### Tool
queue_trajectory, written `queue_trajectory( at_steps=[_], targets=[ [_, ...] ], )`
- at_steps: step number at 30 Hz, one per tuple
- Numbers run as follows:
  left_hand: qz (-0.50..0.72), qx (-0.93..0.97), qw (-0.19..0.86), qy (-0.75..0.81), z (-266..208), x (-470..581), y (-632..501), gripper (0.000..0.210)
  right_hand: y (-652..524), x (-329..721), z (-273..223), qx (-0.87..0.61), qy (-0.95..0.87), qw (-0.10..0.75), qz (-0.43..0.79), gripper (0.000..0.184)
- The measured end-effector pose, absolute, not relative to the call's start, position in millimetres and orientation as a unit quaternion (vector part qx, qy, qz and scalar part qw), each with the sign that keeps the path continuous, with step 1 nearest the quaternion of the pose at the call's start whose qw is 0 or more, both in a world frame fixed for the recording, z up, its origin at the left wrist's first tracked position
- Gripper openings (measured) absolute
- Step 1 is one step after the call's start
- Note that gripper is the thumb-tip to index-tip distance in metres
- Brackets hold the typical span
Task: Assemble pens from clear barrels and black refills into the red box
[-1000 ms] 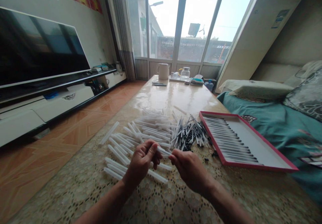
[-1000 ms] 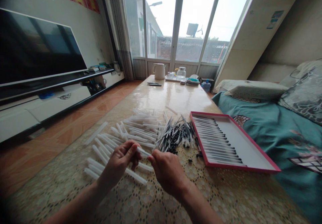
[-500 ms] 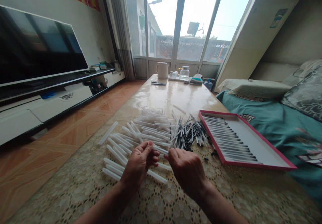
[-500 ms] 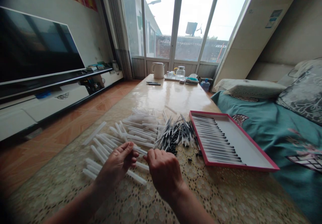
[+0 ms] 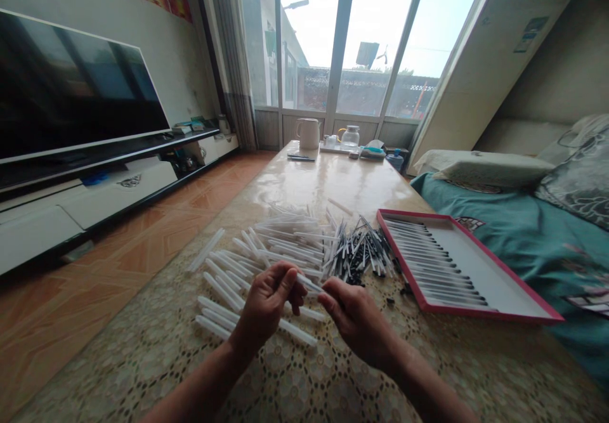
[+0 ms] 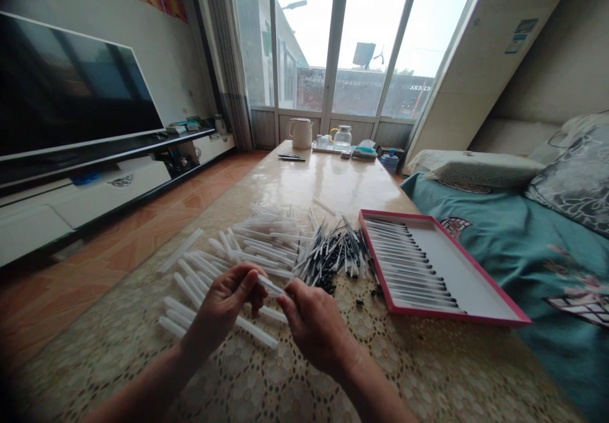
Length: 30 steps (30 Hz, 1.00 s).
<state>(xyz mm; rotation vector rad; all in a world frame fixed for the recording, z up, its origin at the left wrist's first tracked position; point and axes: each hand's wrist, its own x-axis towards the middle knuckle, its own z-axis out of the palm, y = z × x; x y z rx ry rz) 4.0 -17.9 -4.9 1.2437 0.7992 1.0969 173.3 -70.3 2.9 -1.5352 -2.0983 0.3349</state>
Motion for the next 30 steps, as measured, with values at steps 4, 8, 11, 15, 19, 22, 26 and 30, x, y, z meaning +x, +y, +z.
queue_trajectory(
  at_steps=[4,8,11,15,19,22,26,30],
  targets=[
    [0.463,0.505,0.626,0.372,-8.1,5.8,-15.1,0.028,-69.7,170.3,2.1,-0.577,-0.782,0.236,0.002,0.007],
    [0.464,0.49,0.64,0.368,-9.5,8.4,-15.4,0.029,-68.6,171.2,0.3,-0.567,-0.787,0.214,-0.116,0.014],
    [0.471,0.482,0.646,0.36,-8.5,8.8,-16.3,0.029,-68.1,172.5,-2.8,-0.563,-0.789,0.224,-0.101,0.019],
    [0.472,0.494,0.642,0.347,-9.2,7.3,-15.2,0.029,-68.7,169.9,-5.9,-0.587,-0.773,0.24,-0.002,0.021],
    [0.475,0.517,0.63,0.331,-13.5,6.2,-13.9,0.026,-69.8,166.5,-2.4,-0.596,-0.74,0.274,0.146,0.025],
    [0.481,0.53,0.625,0.311,-16.7,6.3,-14.6,0.024,-68.9,168.0,2.9,-0.571,-0.71,0.318,0.262,0.03],
    [0.476,0.552,0.619,0.294,-16.0,6.9,-18.0,0.022,-65.3,174.4,7.4,-0.503,-0.642,0.359,0.454,0.038],
    [0.478,0.564,0.608,0.29,-12.1,6.6,-21.2,0.021,-62.0,178.7,7.1,-0.45,-0.562,0.354,0.597,0.047]
  ],
)
